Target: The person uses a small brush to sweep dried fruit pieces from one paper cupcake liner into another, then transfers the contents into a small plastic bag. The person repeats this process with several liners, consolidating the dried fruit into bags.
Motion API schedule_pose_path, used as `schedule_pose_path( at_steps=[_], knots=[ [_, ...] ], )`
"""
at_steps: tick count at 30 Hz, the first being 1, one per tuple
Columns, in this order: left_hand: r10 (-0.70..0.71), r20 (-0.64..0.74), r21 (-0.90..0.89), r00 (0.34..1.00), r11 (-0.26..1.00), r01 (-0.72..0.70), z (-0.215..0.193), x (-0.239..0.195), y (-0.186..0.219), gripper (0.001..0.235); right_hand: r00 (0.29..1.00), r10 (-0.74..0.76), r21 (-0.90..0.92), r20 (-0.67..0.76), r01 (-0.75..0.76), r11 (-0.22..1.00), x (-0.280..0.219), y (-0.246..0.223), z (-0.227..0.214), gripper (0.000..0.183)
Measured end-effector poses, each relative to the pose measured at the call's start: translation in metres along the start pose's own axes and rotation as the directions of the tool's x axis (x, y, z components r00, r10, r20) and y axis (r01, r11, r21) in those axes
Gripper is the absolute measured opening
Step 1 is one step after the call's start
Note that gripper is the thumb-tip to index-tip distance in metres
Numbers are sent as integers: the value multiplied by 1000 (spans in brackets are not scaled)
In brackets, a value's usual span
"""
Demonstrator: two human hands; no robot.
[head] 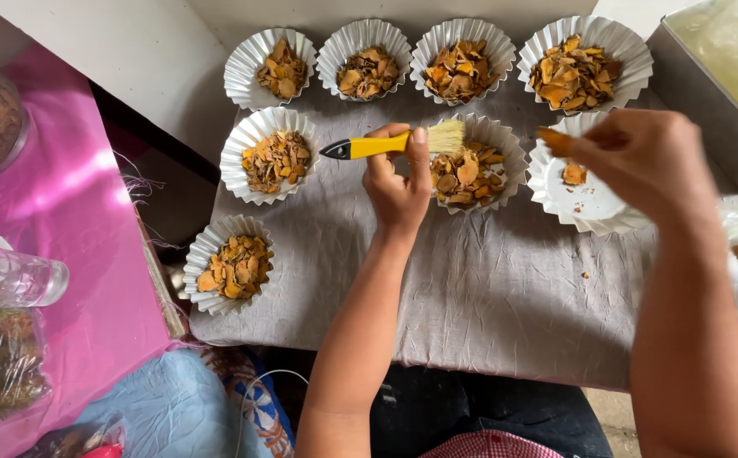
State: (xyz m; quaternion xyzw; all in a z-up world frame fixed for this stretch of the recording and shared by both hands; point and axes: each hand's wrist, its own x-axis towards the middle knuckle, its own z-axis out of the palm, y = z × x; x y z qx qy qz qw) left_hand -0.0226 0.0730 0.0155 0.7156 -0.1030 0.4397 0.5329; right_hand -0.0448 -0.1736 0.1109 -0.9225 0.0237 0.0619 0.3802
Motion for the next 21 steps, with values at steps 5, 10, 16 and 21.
schedule_pose_path(
  at_steps=[5,10,16,21],
  knots=[
    [65,23,35,998,997,-66,3,-1,5,23,998,-12,-244,-68,-5,970,3,17,-7,38],
    [-8,-41,31,999,999,9,5,-5,-10,21,890,-456,-285,-22,432,856,29,-5,58,29],
    [-49,-107,43,993,998,54,3,0,-12,18,792,-596,-614,136,539,576,61,10,108,21],
    [-66,-80,16,995,998,68,5,-1,-9,19,782,-608,-569,139,566,597,61,19,110,14]
  ],
)
